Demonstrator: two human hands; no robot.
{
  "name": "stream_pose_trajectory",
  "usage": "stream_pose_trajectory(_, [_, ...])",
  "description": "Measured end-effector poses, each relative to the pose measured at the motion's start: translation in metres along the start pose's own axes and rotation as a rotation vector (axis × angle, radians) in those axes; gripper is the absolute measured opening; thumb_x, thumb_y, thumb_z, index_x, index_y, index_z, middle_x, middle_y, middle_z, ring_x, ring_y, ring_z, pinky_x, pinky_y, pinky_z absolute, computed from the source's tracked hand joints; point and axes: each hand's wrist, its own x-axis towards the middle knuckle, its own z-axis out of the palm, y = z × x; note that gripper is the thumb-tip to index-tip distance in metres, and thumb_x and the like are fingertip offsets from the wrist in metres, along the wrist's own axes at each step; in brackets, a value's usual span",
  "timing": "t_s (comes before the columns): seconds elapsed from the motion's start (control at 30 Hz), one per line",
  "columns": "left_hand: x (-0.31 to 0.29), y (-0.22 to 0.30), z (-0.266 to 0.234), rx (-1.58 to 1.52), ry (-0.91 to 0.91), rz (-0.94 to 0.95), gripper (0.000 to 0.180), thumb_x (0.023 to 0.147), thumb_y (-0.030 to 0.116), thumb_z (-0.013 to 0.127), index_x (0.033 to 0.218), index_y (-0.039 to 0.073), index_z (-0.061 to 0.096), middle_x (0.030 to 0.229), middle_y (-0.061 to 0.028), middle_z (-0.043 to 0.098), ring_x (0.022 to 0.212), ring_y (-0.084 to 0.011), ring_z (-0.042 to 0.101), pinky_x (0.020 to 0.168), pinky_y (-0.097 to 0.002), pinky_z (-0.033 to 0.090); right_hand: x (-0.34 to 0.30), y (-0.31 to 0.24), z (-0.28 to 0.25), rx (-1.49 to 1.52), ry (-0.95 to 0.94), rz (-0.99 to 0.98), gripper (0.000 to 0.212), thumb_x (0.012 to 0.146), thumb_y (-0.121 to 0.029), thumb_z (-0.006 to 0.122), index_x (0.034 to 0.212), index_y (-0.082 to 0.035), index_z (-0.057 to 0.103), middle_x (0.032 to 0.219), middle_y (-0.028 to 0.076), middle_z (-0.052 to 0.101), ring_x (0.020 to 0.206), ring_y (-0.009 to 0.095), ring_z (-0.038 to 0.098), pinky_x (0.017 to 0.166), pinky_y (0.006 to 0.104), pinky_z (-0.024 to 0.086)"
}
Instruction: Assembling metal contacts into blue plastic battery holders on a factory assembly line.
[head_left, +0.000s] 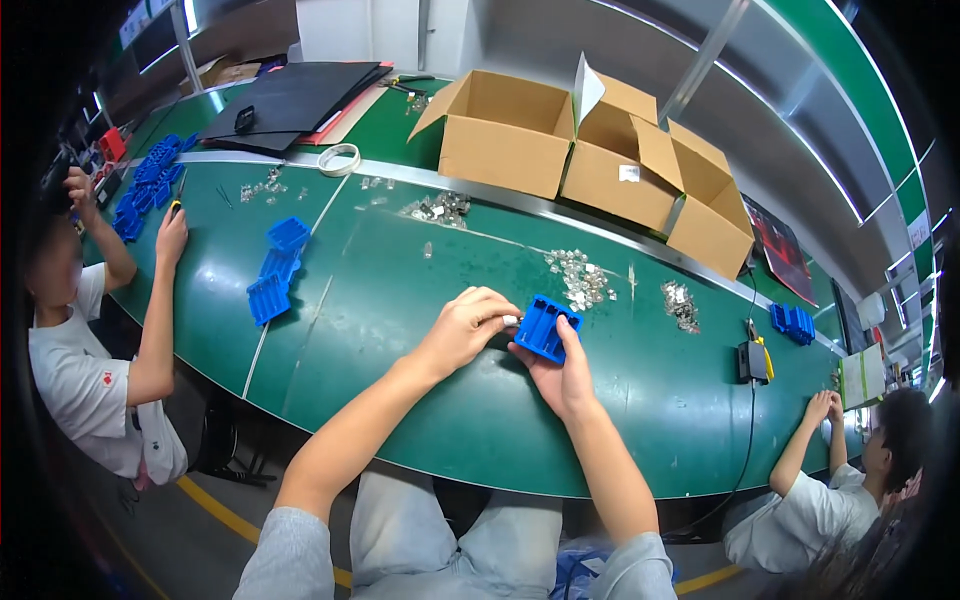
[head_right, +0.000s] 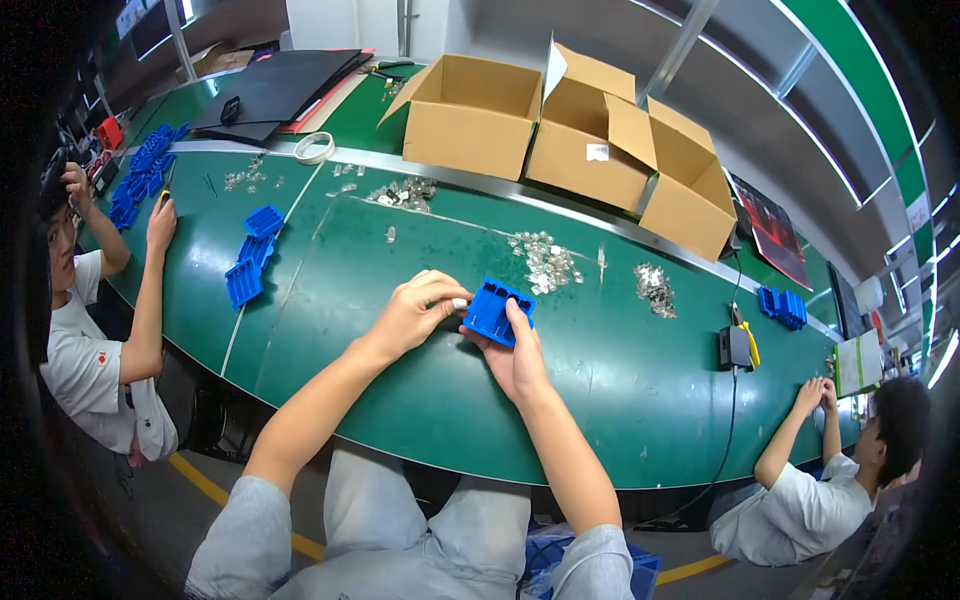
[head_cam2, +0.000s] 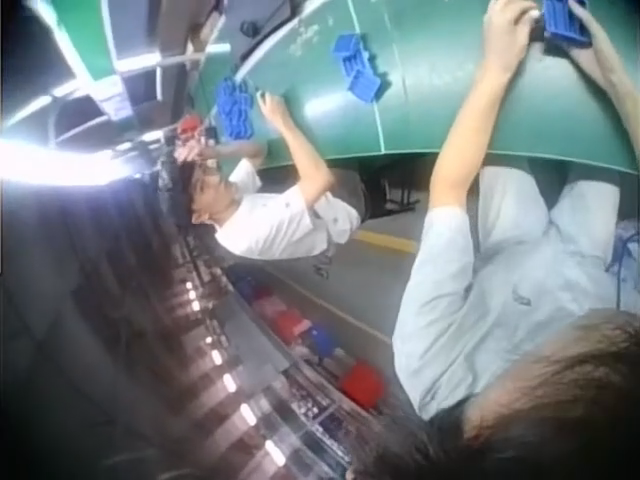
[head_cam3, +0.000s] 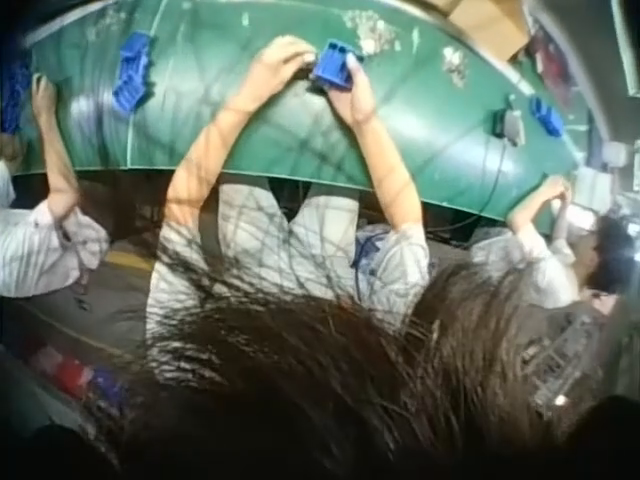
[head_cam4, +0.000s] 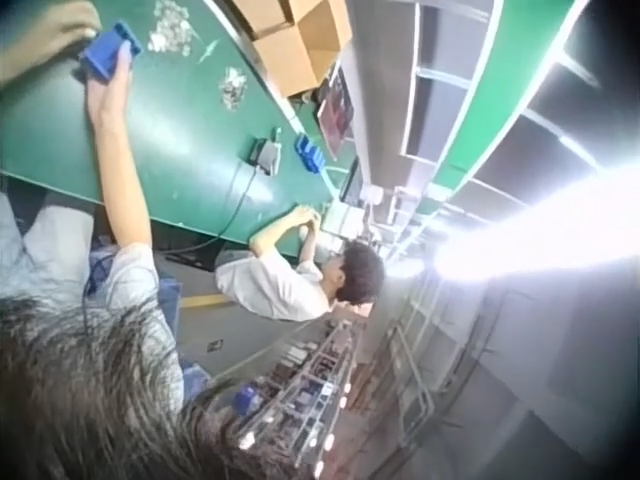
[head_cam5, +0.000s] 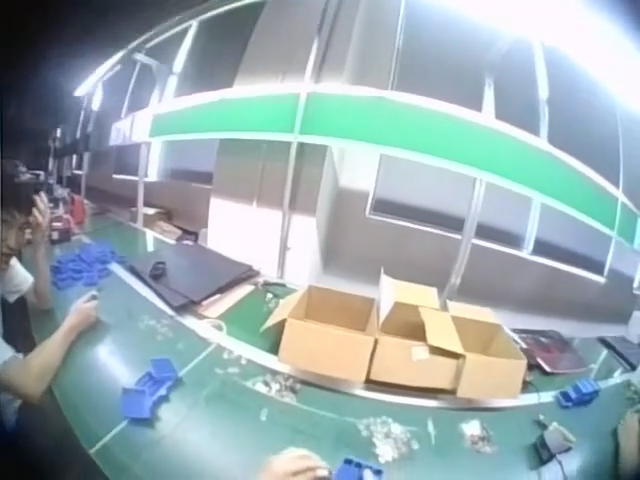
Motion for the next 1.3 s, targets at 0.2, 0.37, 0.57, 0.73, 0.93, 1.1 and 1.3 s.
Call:
stream_pose_trajectory(0.2, [0.003,0.009,0.010,-0.467,-0.051,-0.370,0.019,0.089,0.007,0.059,0.105,-0.001,0.064,0.095,-0.0031,0.064,0.080,-0.0092,0.057,0.072,-0.0235,0.048,-0.002,-0.003,-0.004,-0.080,0.105,-0.129,0.044,0.094,-0.034,0.054,0.121,0.001,0.047,0.115,0.015,0.058,0.103,0.026,0.059,0.088,0.0423,0.051])
stream_pose_trajectory(0.37, [0.002,-0.002,-0.002,-0.573,-0.170,-0.582,0.021,0.090,0.012,0.060,0.106,-0.001,0.063,0.091,-0.0049,0.063,0.075,-0.0091,0.056,0.068,-0.0235,0.049,-0.004,-0.007,0.005,-0.253,0.042,-0.161,0.045,0.095,-0.034,0.054,0.123,0.001,0.048,0.117,0.015,0.059,0.104,0.024,0.060,0.086,0.0393,0.051])
stream_pose_trajectory(0.57, [0.000,0.000,-0.006,-0.866,-0.269,-0.857,0.017,0.091,0.014,0.060,0.101,0.000,0.061,0.089,-0.0038,0.061,0.077,-0.0091,0.055,0.067,-0.0236,0.047,-0.007,-0.008,0.003,-0.340,0.007,-0.170,0.049,0.095,-0.035,0.053,0.127,0.002,0.045,0.121,0.016,0.057,0.103,0.024,0.060,0.083,0.0376,0.053])
stream_pose_trajectory(0.73, [0.000,-0.009,-0.004,-0.346,0.007,-0.461,0.013,0.090,0.012,0.061,0.097,0.001,0.061,0.088,-0.0045,0.060,0.077,-0.0141,0.057,0.068,-0.0273,0.047,-0.008,-0.006,0.012,-0.304,0.028,-0.087,0.051,0.096,-0.037,0.050,0.128,0.003,0.044,0.122,0.019,0.056,0.107,0.028,0.060,0.085,0.0412,0.053])
stream_pose_trajectory(0.93, [0.003,0.023,0.004,-0.017,0.088,-0.027,0.009,0.084,0.002,0.062,0.093,0.001,0.063,0.092,-0.0088,0.061,0.086,-0.0224,0.059,0.067,-0.0308,0.047,-0.013,0.003,0.011,-0.225,0.060,0.055,0.044,0.098,-0.038,0.044,0.118,0.002,0.049,0.108,0.014,0.061,0.097,0.024,0.063,0.086,0.0419,0.052])
stream_pose_trajectory(1.1, [0.000,0.022,0.006,-0.014,0.080,-0.033,0.010,0.083,0.002,0.061,0.093,0.001,0.062,0.093,-0.0104,0.060,0.088,-0.0263,0.057,0.073,-0.0344,0.047,-0.013,0.006,0.009,-0.215,0.045,0.057,0.043,0.098,-0.037,0.045,0.119,0.001,0.049,0.109,0.013,0.060,0.099,0.021,0.062,0.090,0.0425,0.051])
stream_pose_trajectory(1.3, [-0.001,0.020,0.007,0.102,0.068,0.033,0.008,0.084,0.002,0.061,0.092,0.002,0.062,0.095,-0.0098,0.060,0.088,-0.0235,0.058,0.069,-0.0330,0.048,-0.013,0.009,0.005,-0.223,0.035,0.058,0.044,0.098,-0.037,0.047,0.121,0.000,0.047,0.113,0.012,0.058,0.103,0.020,0.060,0.091,0.0426,0.050])
